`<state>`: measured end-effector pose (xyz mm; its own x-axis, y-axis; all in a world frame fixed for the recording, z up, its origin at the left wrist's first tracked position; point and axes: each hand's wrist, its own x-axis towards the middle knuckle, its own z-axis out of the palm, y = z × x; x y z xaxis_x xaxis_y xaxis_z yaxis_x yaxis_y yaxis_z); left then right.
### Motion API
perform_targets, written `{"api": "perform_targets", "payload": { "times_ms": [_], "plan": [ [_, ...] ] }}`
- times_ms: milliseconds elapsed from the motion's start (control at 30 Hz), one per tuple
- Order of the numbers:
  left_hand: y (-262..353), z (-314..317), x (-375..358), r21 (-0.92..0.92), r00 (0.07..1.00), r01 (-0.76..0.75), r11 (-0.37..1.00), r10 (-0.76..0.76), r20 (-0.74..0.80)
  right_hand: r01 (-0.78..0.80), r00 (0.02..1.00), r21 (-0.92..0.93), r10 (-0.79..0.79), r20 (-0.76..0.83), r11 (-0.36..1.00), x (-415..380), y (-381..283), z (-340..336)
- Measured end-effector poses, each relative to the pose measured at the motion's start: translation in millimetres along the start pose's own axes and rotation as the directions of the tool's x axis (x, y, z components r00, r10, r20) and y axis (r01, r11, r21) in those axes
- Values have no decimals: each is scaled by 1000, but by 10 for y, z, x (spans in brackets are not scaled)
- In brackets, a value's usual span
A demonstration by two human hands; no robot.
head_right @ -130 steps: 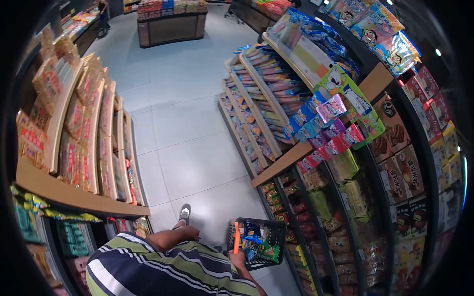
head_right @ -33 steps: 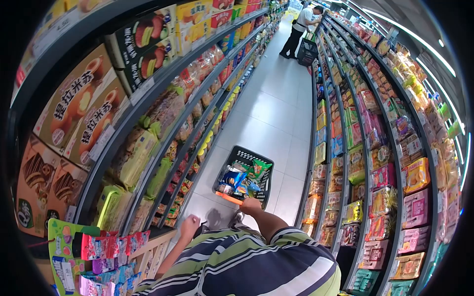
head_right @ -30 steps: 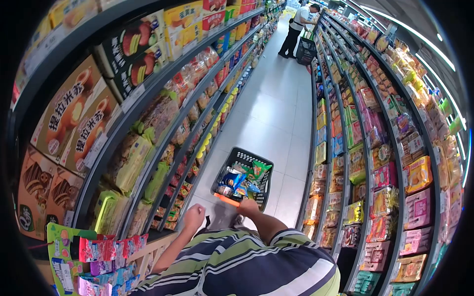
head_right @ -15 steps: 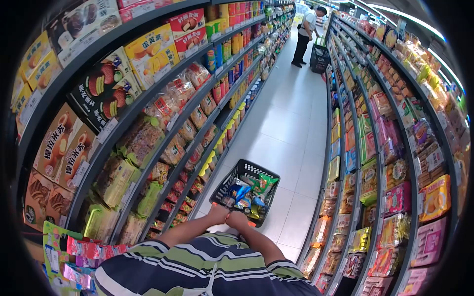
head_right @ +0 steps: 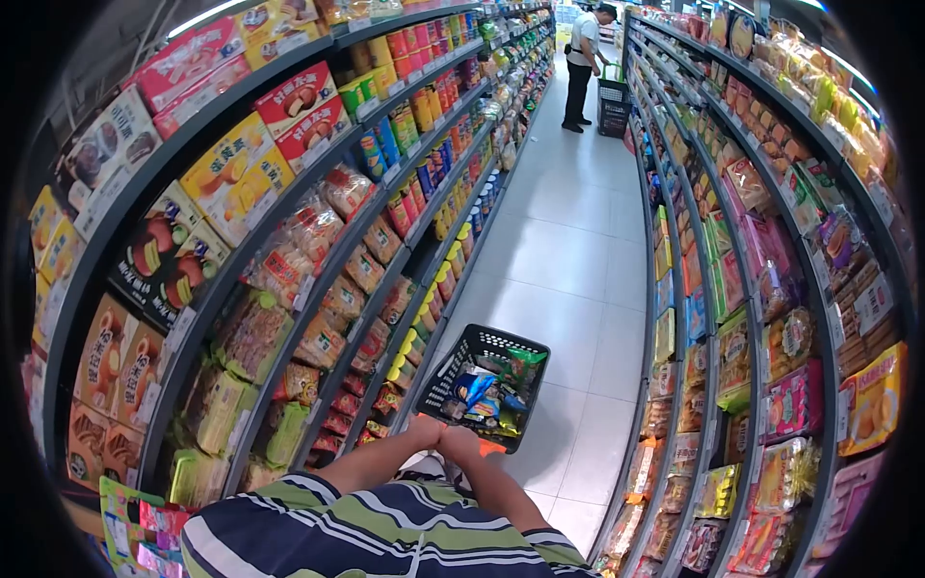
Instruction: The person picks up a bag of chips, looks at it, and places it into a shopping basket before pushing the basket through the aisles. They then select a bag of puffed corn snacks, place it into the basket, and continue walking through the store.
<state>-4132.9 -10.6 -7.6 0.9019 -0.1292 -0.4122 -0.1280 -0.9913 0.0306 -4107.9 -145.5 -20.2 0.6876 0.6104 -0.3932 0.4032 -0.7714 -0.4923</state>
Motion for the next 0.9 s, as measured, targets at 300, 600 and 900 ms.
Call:
{"api": "perform_targets", "payload": {
  "times_ms": [300, 600, 900],
  "plan": [
    [-179, -57, 760, -46, 977, -140, 989, 146, 155, -46, 999, -63, 46, -3, 997, 247, 238, -540],
    [-275, -497, 1187, -214, 921, -277, 937, 322, 219, -99, 994, -169, 105, 23, 981, 611, 372, -935],
    [-417, -697, 1675, -369, 868, -295, 881, 409, 282, -149, 985, -223, 165, 58, 963, 969, 553, -1218]
  ]
}}
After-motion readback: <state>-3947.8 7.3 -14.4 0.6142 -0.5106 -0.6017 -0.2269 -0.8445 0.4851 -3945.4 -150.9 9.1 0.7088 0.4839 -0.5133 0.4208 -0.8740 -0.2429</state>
